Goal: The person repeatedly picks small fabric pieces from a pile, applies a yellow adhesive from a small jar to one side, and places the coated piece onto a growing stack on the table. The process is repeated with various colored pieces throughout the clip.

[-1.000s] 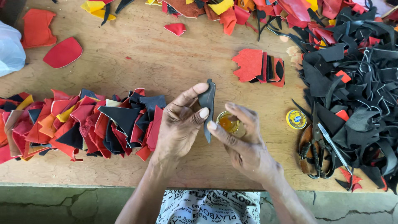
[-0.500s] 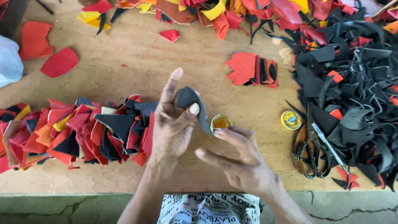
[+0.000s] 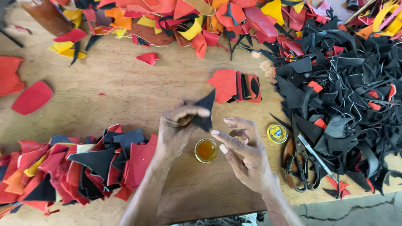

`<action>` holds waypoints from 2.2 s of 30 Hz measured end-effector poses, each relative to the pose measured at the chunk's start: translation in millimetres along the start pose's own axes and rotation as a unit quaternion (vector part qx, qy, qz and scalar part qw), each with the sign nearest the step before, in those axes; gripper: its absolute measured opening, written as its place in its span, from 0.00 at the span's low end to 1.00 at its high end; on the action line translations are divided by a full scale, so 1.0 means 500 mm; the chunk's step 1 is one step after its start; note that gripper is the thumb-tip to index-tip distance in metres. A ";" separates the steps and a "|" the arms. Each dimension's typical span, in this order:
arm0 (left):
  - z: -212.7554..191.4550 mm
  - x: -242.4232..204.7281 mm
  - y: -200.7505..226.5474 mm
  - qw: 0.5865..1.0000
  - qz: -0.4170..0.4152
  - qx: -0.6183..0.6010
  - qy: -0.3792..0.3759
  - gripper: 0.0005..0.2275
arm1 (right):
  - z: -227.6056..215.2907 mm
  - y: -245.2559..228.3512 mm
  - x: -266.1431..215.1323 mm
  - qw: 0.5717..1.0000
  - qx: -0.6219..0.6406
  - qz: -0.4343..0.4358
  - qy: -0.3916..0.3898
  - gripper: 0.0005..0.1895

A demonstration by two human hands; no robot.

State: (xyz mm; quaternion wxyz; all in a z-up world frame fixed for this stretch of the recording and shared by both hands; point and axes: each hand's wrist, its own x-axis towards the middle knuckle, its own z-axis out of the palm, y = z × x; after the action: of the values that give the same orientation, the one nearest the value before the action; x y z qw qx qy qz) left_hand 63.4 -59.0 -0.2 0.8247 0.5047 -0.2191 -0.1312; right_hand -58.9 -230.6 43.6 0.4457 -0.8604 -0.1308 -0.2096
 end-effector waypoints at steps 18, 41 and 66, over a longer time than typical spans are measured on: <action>0.014 0.141 -0.158 0.984 -0.102 0.097 0.109 0.14 | -0.003 0.078 0.015 0.997 -0.005 0.073 0.011 0.25; 0.053 0.239 -0.231 0.866 0.134 0.476 0.080 0.17 | -0.047 0.099 0.019 0.993 -0.057 0.096 0.037 0.27; -0.038 -0.066 0.164 0.906 0.061 0.409 0.095 0.10 | 0.002 -0.024 0.001 0.996 -0.078 0.019 -0.039 0.34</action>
State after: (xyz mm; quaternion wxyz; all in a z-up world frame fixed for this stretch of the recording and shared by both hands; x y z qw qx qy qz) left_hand 44.0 7.6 57.6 0.5693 0.7933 -0.2048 0.0686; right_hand -63.5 -223.0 52.1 0.3757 -0.9025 -0.1149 -0.1767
